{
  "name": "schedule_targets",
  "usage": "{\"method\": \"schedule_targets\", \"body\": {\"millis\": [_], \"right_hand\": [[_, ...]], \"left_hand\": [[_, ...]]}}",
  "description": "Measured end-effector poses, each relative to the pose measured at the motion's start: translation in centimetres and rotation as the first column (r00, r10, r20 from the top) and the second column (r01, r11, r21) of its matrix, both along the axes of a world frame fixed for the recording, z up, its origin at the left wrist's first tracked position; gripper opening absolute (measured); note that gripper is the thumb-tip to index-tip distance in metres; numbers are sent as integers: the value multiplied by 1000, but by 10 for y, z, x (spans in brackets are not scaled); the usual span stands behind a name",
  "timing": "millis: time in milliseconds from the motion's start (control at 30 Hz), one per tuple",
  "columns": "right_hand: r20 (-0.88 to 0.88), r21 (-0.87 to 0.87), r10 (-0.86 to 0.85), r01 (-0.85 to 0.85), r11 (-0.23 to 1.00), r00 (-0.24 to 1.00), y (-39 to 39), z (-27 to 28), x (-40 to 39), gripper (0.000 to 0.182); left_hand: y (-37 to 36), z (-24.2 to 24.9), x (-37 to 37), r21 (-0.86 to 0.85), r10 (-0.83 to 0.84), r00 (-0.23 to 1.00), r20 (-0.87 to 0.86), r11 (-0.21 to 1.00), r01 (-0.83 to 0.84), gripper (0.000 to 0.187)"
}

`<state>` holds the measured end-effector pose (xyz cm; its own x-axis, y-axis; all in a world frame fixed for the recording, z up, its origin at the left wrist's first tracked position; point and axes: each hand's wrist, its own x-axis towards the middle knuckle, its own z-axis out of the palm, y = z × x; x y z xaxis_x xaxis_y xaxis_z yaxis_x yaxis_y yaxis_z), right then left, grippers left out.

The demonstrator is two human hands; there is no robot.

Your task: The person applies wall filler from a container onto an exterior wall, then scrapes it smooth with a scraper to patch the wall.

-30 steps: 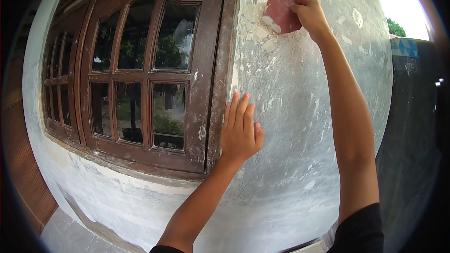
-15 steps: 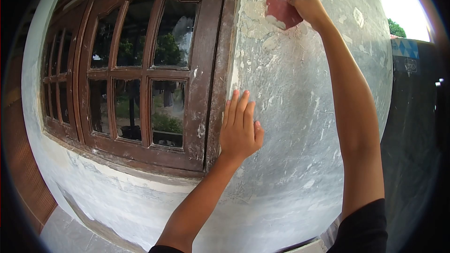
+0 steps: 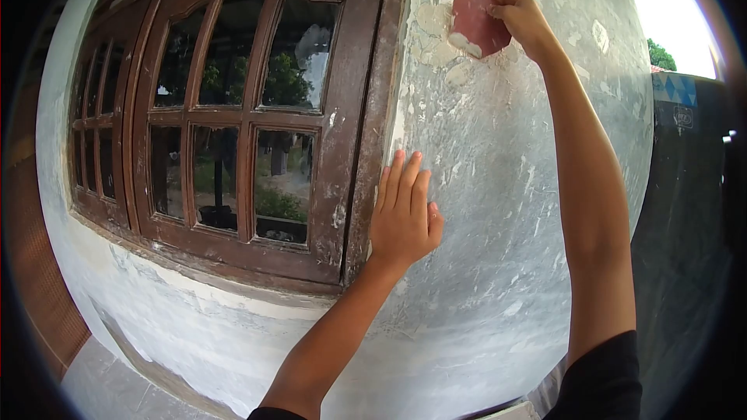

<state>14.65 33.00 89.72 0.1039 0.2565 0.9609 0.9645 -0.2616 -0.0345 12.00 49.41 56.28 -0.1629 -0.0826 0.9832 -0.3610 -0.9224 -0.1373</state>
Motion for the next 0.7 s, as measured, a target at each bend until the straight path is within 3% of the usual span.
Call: {"method": "schedule_targets", "body": {"millis": [100, 167, 233, 333, 433, 500, 567, 633, 700], "right_hand": [[14, 1, -104, 104, 995, 995, -2, -2, 2, 34], [-73, 190, 60, -46, 981, 995, -6, 0, -5, 34], [-86, 157, 128, -114, 981, 988, -2, -5, -7, 34], [-1, -115, 18, -18, 993, 1000, 16, -12, -7, 34], [62, -167, 6, 4, 986, 998, 30, -6, -8, 34], [98, -86, -47, 56, 995, 994, 30, 4, -11, 33], [9, 12, 122, -122, 992, 993, 27, 9, -16, 34], [14, -12, 169, -169, 986, 986, 31, 5, -16, 34], [104, -212, -31, 53, 976, 994, 37, -1, -13, 32]], "left_hand": [[0, 0, -1, 4, -5, 1000, -8, 1000, 5, 48], [0, 0, 0, 0, -10, 1000, -10, 1000, 10, 48], [0, 0, 1, 1, -15, 1000, 0, 1000, 15, 48], [0, 0, 0, 3, -19, 1000, 7, 1000, 19, 48], [0, 0, -1, 3, -19, 1000, 7, 1000, 19, 48], [0, 0, 0, 3, -17, 1000, 9, 1000, 17, 48], [0, 0, 0, 1, -17, 1000, 7, 1000, 17, 48], [0, 0, 0, 0, -20, 1000, 4, 1000, 20, 48], [0, -1, -1, 0, -16, 1000, 0, 1000, 16, 48]]}}
